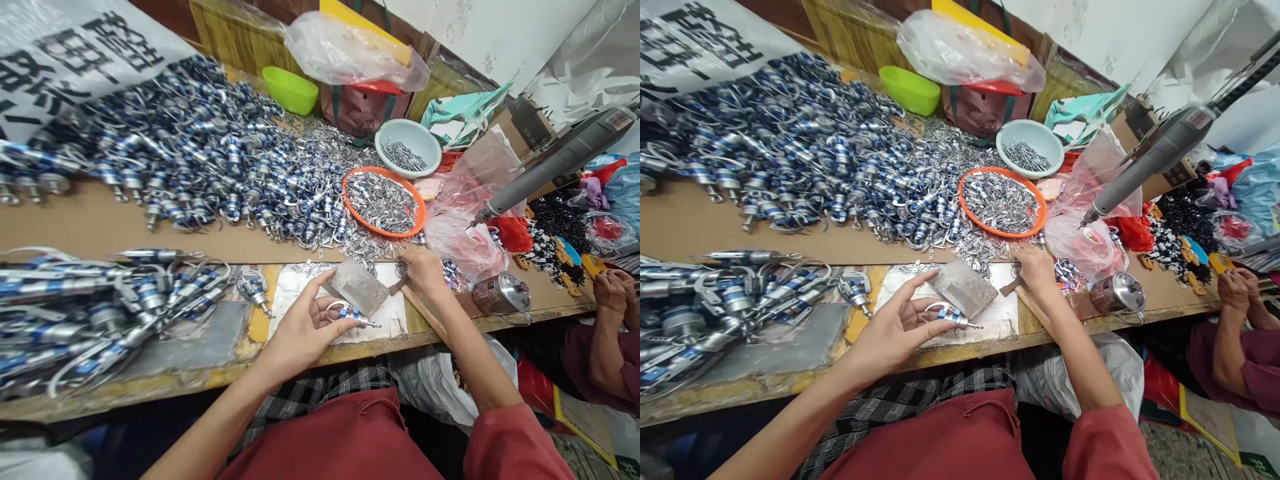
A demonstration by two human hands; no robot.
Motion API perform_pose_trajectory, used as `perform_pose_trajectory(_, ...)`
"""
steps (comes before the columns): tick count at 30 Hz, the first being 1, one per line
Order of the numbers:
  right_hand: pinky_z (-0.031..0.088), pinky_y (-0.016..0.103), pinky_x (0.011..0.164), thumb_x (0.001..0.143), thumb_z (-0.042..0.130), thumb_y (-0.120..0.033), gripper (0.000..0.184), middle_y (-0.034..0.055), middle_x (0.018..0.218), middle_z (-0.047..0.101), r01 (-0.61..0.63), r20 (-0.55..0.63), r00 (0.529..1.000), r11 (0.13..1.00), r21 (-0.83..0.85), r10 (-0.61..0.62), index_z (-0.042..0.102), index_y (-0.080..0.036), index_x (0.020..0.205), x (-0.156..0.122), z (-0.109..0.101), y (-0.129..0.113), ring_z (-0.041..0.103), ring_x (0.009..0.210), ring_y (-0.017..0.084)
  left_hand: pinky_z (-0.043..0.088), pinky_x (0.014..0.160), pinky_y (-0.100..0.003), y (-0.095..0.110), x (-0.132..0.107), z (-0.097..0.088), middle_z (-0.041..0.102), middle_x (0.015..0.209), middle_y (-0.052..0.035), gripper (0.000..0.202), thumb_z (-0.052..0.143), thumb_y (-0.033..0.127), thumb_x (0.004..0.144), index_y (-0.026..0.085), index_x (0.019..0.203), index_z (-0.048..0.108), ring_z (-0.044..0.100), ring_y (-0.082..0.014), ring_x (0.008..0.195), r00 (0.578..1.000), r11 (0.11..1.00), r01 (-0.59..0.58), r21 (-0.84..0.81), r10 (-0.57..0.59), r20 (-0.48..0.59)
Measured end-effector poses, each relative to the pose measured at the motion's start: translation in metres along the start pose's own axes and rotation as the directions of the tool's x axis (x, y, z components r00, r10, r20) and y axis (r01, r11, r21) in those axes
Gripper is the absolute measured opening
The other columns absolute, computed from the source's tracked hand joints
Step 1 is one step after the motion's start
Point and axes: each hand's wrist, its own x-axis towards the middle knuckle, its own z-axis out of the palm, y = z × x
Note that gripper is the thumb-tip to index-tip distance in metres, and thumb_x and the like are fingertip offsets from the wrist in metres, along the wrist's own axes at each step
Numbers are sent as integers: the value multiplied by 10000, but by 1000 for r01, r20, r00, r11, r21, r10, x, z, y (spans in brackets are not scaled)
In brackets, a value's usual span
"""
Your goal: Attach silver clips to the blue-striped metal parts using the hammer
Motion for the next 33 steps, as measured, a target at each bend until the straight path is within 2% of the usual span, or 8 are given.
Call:
perform_pose_trajectory(8,458,279,757,751,464,-35,315,107,969,647,13,56,998,999,-43,-10,657,-157,968,13,2,-3,590,909,201,512,720,-345,1,6,-6,590,774,12,1027,793,248,502,198,1348,214,599,-162,725,997,994,65,-88,-62,41)
perform_pose_trajectory(11,487,247,683,758,527,-107,184,64,852,658,57,-49,998,969,239,-46,659,-151,879,1,-8,-17,608,778,153,515,710,-342,5,6,-8,595,760,17,1047,789,212,495,202,1359,199,605,-160,726,996,990,82,-112,-77,45)
perform_pose_trajectory(13,498,229,619,764,566,-150,96,37,783,661,170,-159,982,835,524,-100,651,-154,810,-13,-16,-34,609,693,126,514,709,-333,8,7,-9,600,743,20,1042,783,198,502,203,1363,196,611,-162,738,995,987,94,-129,-88,55)
perform_pose_trajectory(15,507,231,633,778,568,-145,80,26,754,670,319,-268,945,703,636,-187,646,-162,771,-28,-20,-52,619,692,119,513,700,-318,9,7,-9,602,708,30,1048,782,187,499,198,1364,190,616,-160,727,993,983,108,-147,-100,62)
perform_pose_trajectory(19,508,255,686,811,490,-65,180,37,752,690,542,-467,827,661,519,-312,645,-157,803,-45,-14,-77,634,745,126,512,675,-296,9,9,-7,609,661,40,1048,774,177,515,179,1368,165,611,-138,661,993,978,103,-181,-92,73)
perform_pose_trajectory(22,495,267,675,821,466,-60,197,42,781,694,580,-488,789,713,395,-372,638,-156,834,-46,-7,-84,629,764,139,506,671,-276,7,11,-7,602,664,38,1036,775,171,520,167,1366,178,608,-135,675,996,983,75,-169,-65,65)
perform_pose_trajectory(29,423,303,630,874,377,-87,251,80,776,649,516,-312,822,854,59,-476,624,-132,877,-59,-15,-96,550,718,170,502,670,-259,3,13,-10,568,654,48,1024,772,154,518,169,1369,201,593,-137,723,998,989,45,-140,-40,39)
perform_pose_trajectory(33,406,319,653,887,359,-105,258,96,787,620,487,-282,839,874,4,-466,612,-115,937,-66,-14,-99,525,758,188,504,667,-257,4,12,-8,560,645,58,1031,771,150,508,171,1367,202,585,-132,712,998,987,54,-152,-49,38)
